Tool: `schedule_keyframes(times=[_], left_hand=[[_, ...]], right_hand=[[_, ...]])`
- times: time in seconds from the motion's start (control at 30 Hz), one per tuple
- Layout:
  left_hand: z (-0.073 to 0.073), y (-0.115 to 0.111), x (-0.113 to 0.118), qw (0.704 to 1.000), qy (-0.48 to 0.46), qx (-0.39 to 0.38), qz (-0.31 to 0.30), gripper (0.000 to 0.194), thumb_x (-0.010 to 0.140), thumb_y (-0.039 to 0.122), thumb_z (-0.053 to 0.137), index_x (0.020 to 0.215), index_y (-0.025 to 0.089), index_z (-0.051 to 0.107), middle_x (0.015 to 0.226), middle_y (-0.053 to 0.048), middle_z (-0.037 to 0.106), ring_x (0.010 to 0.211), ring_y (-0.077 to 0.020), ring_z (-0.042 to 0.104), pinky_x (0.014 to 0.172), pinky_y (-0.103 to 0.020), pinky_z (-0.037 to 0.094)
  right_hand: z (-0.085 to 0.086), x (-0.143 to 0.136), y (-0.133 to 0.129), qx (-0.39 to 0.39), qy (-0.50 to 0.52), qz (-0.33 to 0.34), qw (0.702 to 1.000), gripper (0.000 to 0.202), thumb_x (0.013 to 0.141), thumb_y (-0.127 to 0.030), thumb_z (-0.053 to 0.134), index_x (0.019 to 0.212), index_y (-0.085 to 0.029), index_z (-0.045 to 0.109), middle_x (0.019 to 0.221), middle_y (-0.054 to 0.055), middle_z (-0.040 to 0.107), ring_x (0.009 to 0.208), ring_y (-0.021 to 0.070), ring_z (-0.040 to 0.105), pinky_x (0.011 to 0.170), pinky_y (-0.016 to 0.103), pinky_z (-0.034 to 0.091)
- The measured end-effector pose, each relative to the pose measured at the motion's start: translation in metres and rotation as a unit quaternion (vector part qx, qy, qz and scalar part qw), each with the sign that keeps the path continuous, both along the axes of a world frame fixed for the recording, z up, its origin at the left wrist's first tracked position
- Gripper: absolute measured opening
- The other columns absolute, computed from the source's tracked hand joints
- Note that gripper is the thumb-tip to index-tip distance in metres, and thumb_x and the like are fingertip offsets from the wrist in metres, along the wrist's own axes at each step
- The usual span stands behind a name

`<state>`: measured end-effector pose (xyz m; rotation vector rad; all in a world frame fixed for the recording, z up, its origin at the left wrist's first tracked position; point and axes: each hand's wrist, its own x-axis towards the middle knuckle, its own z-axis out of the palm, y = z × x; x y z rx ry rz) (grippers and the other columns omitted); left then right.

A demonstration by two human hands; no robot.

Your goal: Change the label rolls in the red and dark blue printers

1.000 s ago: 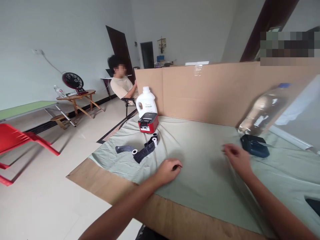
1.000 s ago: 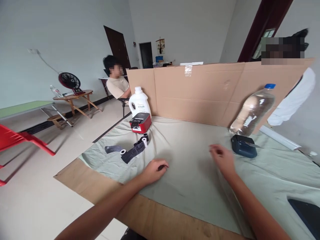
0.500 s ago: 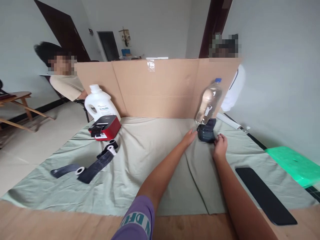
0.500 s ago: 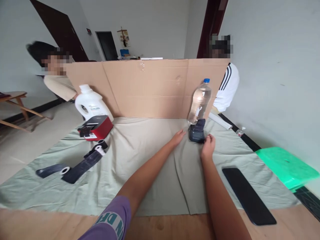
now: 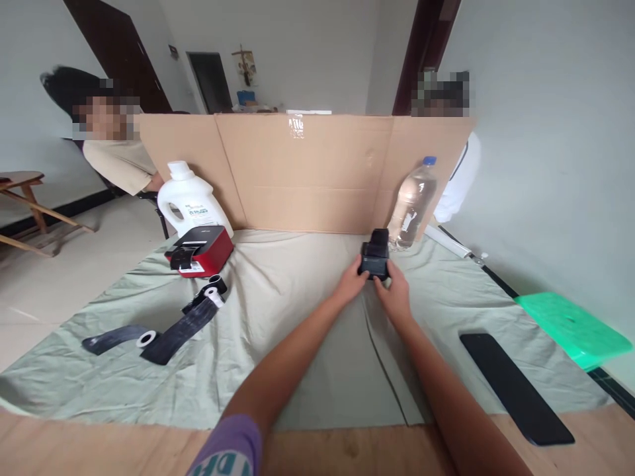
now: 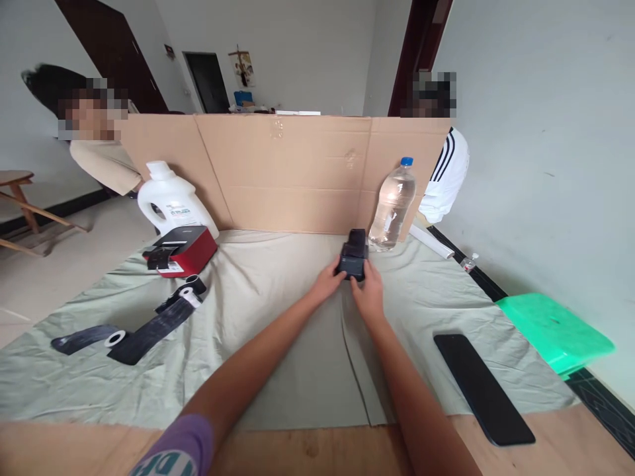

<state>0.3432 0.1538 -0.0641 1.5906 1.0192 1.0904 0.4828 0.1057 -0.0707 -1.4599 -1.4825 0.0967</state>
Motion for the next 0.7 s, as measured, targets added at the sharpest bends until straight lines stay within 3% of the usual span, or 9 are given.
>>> schedule_keyframes(times=[0.1, 0.2, 0.3, 0.43, 0.57, 0.7], left_hand=[[-0.009, -0.024, -0.076, 0.999, -0.038, 0.007, 0.02, 0.069, 0.09, 0.026, 0.058, 0.155, 0.016, 0.036, 0.158, -0.008, 0.04, 0.146, -0.0247, 0.037, 0.124, -0.043, 0.026], [-0.018, -0.064, -0.147, 0.997, -0.053, 0.015, 0.057, 0.074, 0.092, 0.038, 0.058, 0.156, 0.014, 0.032, 0.158, -0.011, 0.039, 0.144, -0.0255, 0.042, 0.122, -0.041, 0.031], [-0.024, -0.099, -0.195, 0.996, -0.026, 0.001, 0.088, 0.079, 0.091, 0.047, 0.06, 0.157, 0.016, 0.03, 0.155, -0.012, 0.043, 0.139, -0.0273, 0.048, 0.118, -0.042, 0.037], [-0.026, -0.115, -0.22, 0.994, 0.028, 0.018, 0.102, 0.074, 0.091, 0.045, 0.059, 0.155, 0.016, 0.035, 0.156, -0.012, 0.043, 0.14, -0.027, 0.047, 0.119, -0.042, 0.036], [-0.021, -0.113, -0.222, 0.99, 0.086, 0.061, 0.095, 0.068, 0.091, 0.037, 0.058, 0.153, 0.016, 0.04, 0.159, -0.011, 0.037, 0.147, -0.0261, 0.037, 0.123, -0.042, 0.029], [-0.015, -0.116, -0.221, 0.987, 0.108, 0.057, 0.106, 0.066, 0.091, 0.034, 0.057, 0.152, 0.016, 0.041, 0.153, -0.012, 0.046, 0.143, -0.0274, 0.043, 0.121, -0.044, 0.032]], right_hand=[[0.006, -0.06, -0.016, 0.009, -0.065, 0.075, 0.995, 0.06, 0.089, -0.039, 0.056, 0.144, -0.016, 0.052, 0.142, 0.017, 0.057, 0.13, 0.0334, 0.052, 0.111, 0.054, 0.041], [0.005, -0.119, -0.035, 0.002, -0.098, 0.14, 0.985, 0.056, 0.091, -0.036, 0.055, 0.145, -0.018, 0.053, 0.145, 0.015, 0.055, 0.131, 0.0334, 0.051, 0.112, 0.054, 0.041], [-0.002, -0.161, -0.052, -0.008, -0.097, 0.182, 0.978, 0.055, 0.091, -0.034, 0.057, 0.144, -0.021, 0.054, 0.146, 0.013, 0.055, 0.132, 0.0336, 0.051, 0.112, 0.055, 0.042], [-0.011, -0.183, -0.064, -0.037, -0.08, 0.182, 0.979, 0.052, 0.091, -0.035, 0.059, 0.14, -0.017, 0.059, 0.141, 0.017, 0.058, 0.128, 0.0337, 0.056, 0.11, 0.053, 0.044], [-0.012, -0.181, -0.067, -0.058, -0.053, 0.155, 0.985, 0.052, 0.09, -0.039, 0.062, 0.136, -0.015, 0.062, 0.138, 0.018, 0.061, 0.125, 0.0327, 0.06, 0.109, 0.051, 0.046], [-0.013, -0.179, -0.066, -0.066, -0.037, 0.155, 0.985, 0.05, 0.088, -0.043, 0.065, 0.132, -0.02, 0.066, 0.137, 0.016, 0.062, 0.124, 0.0334, 0.06, 0.108, 0.054, 0.046]])
